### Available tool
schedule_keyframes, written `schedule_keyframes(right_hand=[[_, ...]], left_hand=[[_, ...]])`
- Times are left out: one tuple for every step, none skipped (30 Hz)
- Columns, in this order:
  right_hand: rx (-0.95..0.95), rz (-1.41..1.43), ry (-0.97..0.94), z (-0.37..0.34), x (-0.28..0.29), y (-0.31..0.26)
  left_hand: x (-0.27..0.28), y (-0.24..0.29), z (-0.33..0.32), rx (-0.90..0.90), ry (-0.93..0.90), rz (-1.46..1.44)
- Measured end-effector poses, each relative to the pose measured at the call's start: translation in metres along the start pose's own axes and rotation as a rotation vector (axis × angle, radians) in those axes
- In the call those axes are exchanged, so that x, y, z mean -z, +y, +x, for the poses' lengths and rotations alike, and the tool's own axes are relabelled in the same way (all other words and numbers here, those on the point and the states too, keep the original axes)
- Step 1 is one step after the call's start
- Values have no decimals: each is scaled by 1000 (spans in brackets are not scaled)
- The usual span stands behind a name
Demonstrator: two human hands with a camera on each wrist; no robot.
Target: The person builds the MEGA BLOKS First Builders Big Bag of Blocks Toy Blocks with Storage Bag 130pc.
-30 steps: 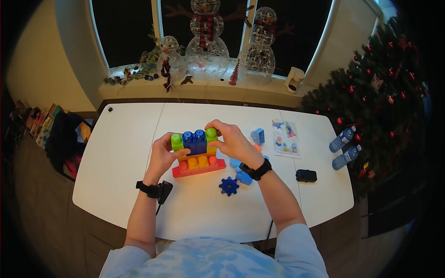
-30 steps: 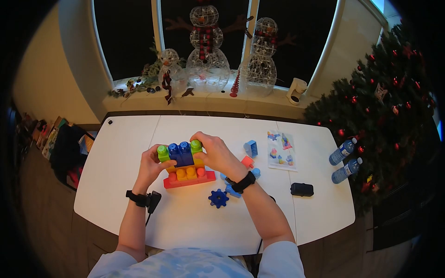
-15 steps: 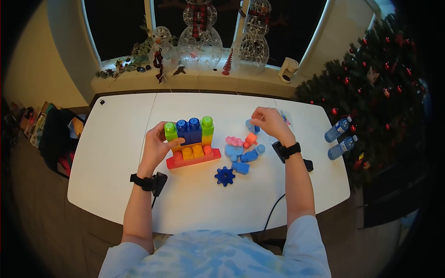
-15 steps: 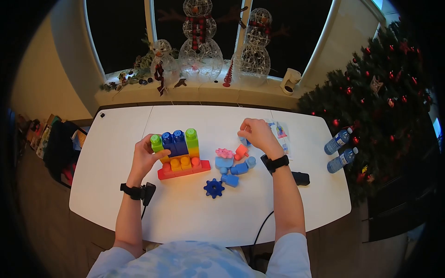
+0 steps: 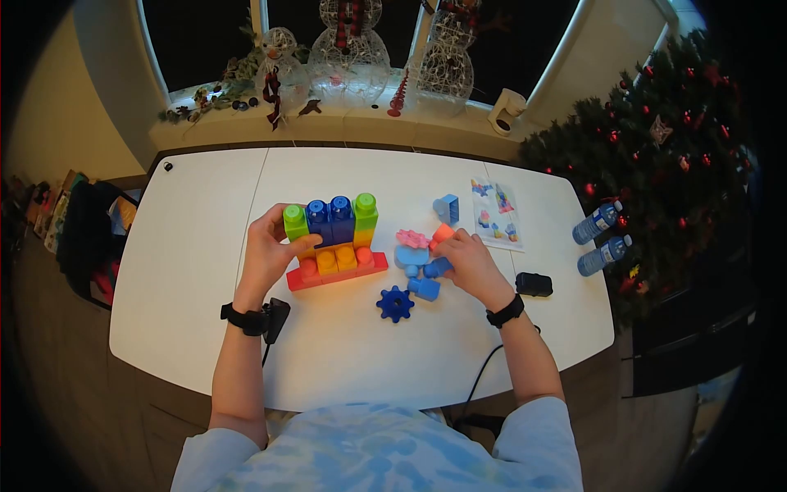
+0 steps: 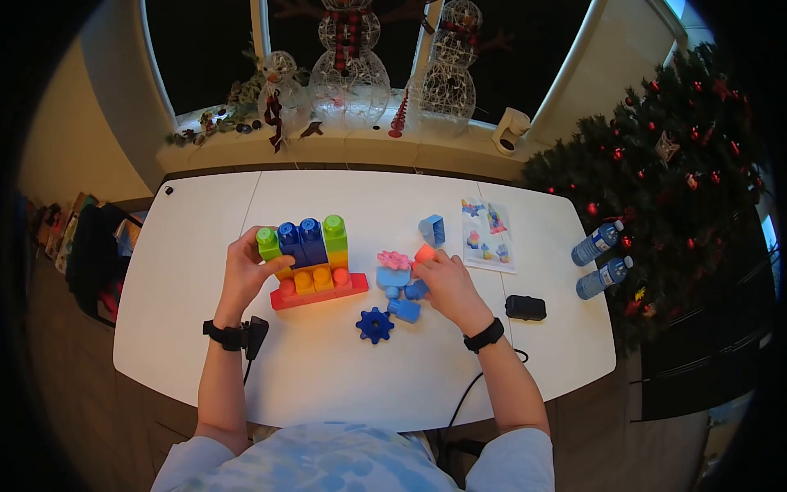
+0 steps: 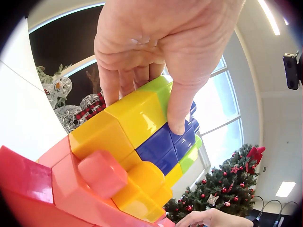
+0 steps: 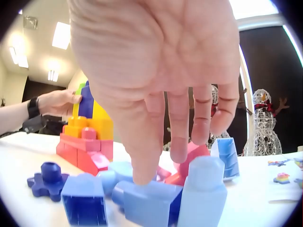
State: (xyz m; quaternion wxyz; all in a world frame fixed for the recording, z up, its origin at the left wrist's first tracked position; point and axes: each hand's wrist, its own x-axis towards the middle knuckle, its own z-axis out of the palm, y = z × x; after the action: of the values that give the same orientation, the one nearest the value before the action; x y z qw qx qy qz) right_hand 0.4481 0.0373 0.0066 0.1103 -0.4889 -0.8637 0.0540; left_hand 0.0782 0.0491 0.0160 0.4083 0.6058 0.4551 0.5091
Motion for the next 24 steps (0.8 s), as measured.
schedule_keyframes(right_hand=[[1,-1,0,-1,-7,1],[-1,-12,-18,0,-15,3],[-2,-22,-34,1,-17,1],[3,-24,-30,1,-17,0],[11,-31,-22,0,-16,-2],[21,-38,-13,2,-13,-3],[31,-39,-8,5,-5,-1],[-10,64,-14,7,5,4],[-53,168,-22,11,16,4],[-45,171,-21,17,33,-5],[-67,304,54,24,55,-17],[-90,436,130,31,71,-26],[-84,437,133,41,78,-32],[-21,598,250,51,83,-40],[43,757,369,60,86,-50],[46,755,372,69,89,-62],[87,776,368,79,90,-77],[130,797,364,88,90,-90],[134,796,366,98,85,-100],[199,759,353,107,78,-107],[263,721,339,115,73,-114],[264,721,340,120,71,-119],[310,690,309,125,70,-123],[354,658,278,129,68,-126]], left_hand=[[0,1,0,7,2,3],[0,1,0,6,5,2],[-1,1,-1,9,5,-10],[-1,1,-1,11,4,-22],[-1,0,-1,6,8,-20],[-1,-1,0,-5,2,-15],[0,-1,0,-15,-1,-9],[1,0,0,-17,7,-5],[0,2,0,-4,1,22],[0,4,0,10,-6,49],[2,2,2,18,-19,44],[2,5,1,17,-13,49],[1,9,2,4,-25,22],[0,13,2,-9,-39,-6],[0,15,2,-12,-39,-5],[-1,16,3,-1,-35,-48],[-1,18,4,10,-31,-92],[-2,17,6,6,-31,-91],[-3,15,8,-9,-21,-68],[-3,13,9,-23,-11,-45],[-3,13,10,-26,-10,-43],[-2,13,10,-39,-8,-44],[-2,13,11,-52,-6,-45],[-2,13,11,-52,-6,-45]])
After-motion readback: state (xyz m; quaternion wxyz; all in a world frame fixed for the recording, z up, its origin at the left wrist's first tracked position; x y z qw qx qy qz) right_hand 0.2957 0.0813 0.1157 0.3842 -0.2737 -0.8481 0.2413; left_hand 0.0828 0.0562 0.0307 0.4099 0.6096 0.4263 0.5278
